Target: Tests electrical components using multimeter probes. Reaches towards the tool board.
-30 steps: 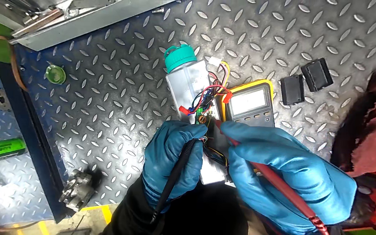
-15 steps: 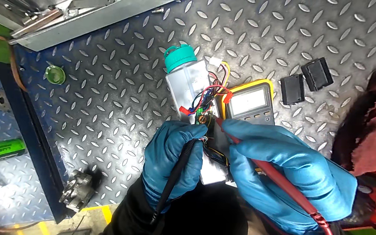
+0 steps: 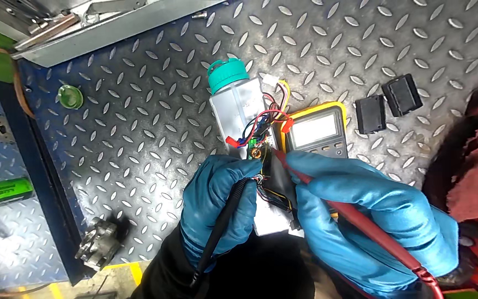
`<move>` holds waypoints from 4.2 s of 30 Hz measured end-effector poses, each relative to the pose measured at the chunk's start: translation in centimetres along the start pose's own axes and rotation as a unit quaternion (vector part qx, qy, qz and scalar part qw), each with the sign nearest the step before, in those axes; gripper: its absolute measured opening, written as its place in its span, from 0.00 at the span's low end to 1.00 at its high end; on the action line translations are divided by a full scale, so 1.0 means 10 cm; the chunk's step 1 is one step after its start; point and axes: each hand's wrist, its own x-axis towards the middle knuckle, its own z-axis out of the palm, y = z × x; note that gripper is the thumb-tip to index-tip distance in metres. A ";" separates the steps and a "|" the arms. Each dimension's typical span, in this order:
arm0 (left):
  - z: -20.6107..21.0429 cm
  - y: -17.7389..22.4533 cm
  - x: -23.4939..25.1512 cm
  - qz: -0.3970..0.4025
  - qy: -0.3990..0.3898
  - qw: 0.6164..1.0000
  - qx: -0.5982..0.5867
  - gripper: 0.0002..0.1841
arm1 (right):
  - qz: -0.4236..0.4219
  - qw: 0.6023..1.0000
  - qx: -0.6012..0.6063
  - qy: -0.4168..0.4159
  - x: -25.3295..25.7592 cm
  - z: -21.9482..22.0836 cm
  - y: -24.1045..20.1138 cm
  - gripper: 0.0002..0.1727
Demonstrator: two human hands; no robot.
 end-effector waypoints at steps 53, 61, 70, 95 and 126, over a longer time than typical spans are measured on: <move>0.02 0.01 -0.05 -0.037 0.095 0.986 -0.132 0.10 | 0.083 0.976 0.173 0.106 0.14 -0.17 0.12 0.10; -0.01 -0.02 -0.08 -0.057 0.095 0.983 -0.145 0.10 | 0.206 0.927 -0.217 -0.225 0.15 -0.07 -0.38 0.39; -0.01 -0.03 -0.06 -0.066 0.097 0.982 -0.151 0.12 | 0.235 0.938 0.059 -0.248 0.20 -0.14 -0.10 0.22; 0.01 0.12 -0.07 -0.002 0.025 0.978 -0.208 0.12 | 0.429 0.584 0.666 -0.178 -0.03 -0.23 0.34 0.23; -0.25 0.05 -0.11 0.020 -0.034 0.998 -0.044 0.11 | 0.310 0.929 0.003 -0.201 0.30 -0.07 0.04 0.08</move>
